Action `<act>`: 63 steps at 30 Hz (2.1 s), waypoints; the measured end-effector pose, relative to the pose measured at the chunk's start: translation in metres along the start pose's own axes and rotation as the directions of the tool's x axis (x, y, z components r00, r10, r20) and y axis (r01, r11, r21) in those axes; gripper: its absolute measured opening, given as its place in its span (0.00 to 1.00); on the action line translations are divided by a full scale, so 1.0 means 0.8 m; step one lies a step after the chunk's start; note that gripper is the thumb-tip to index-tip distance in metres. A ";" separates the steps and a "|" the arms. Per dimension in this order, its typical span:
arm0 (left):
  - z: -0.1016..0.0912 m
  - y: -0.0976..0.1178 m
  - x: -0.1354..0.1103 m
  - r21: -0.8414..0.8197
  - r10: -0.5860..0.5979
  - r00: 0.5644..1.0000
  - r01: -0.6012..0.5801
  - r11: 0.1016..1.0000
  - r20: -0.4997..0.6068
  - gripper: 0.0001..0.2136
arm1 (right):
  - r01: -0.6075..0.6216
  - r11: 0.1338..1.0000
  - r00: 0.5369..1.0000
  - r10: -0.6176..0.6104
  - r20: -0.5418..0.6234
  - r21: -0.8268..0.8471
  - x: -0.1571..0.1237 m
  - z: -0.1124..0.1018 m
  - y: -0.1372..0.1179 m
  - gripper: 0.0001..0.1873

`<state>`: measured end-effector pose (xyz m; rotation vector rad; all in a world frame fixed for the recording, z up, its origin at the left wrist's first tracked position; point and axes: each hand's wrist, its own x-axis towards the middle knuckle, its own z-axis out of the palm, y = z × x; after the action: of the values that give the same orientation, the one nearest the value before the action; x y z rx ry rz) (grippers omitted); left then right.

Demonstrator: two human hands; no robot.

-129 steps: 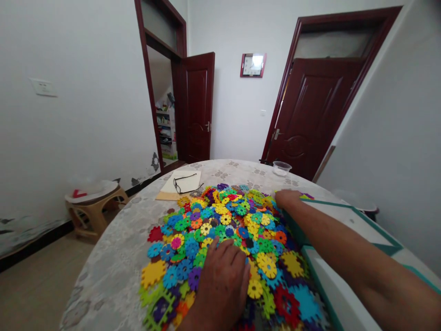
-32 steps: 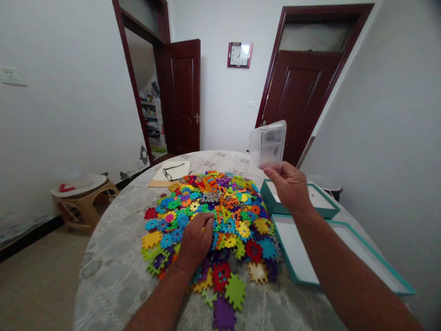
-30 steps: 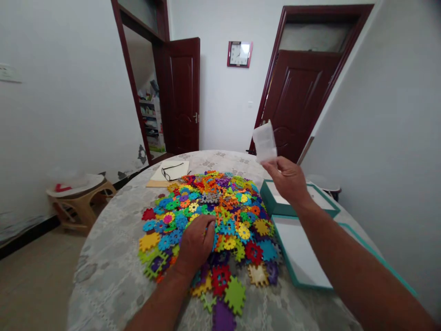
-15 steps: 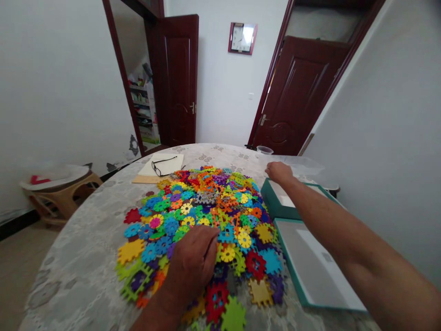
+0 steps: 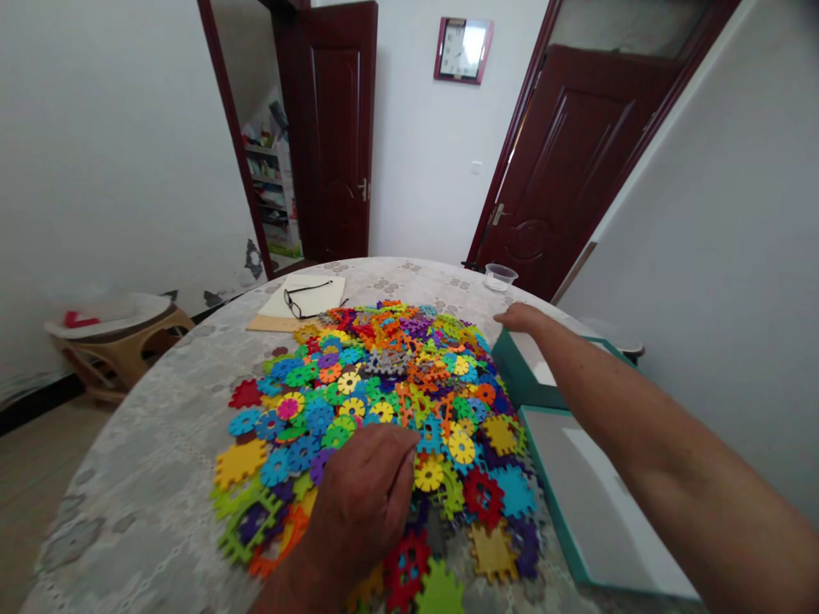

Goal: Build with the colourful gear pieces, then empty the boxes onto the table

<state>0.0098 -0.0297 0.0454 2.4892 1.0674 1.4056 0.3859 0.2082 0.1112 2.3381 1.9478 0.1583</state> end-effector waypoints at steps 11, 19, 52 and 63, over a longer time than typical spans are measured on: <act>0.004 -0.003 -0.001 0.046 0.008 1.000 -0.009 0.999 0.018 0.08 | 0.065 0.997 0.994 -0.068 0.081 0.038 -0.017 0.001 -0.022 0.24; 0.003 -0.008 0.000 0.072 0.004 0.999 -0.007 0.997 0.046 0.09 | 0.025 0.999 0.988 -0.018 -0.155 0.044 -0.088 -0.012 -0.036 0.27; 0.051 -0.042 0.064 0.538 -0.249 0.944 0.097 0.838 0.217 0.29 | 0.577 0.694 0.805 -0.396 -0.441 0.431 -0.450 0.120 -0.121 0.24; -0.017 0.027 0.027 0.561 -0.281 0.898 0.047 0.827 0.339 0.23 | 0.603 0.651 0.778 -0.351 -0.521 0.461 -0.437 0.125 -0.107 0.21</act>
<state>0.0178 -0.0357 0.0770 2.7632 1.7065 0.5192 0.2541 -0.1212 -0.0068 2.0439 3.1812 -0.0789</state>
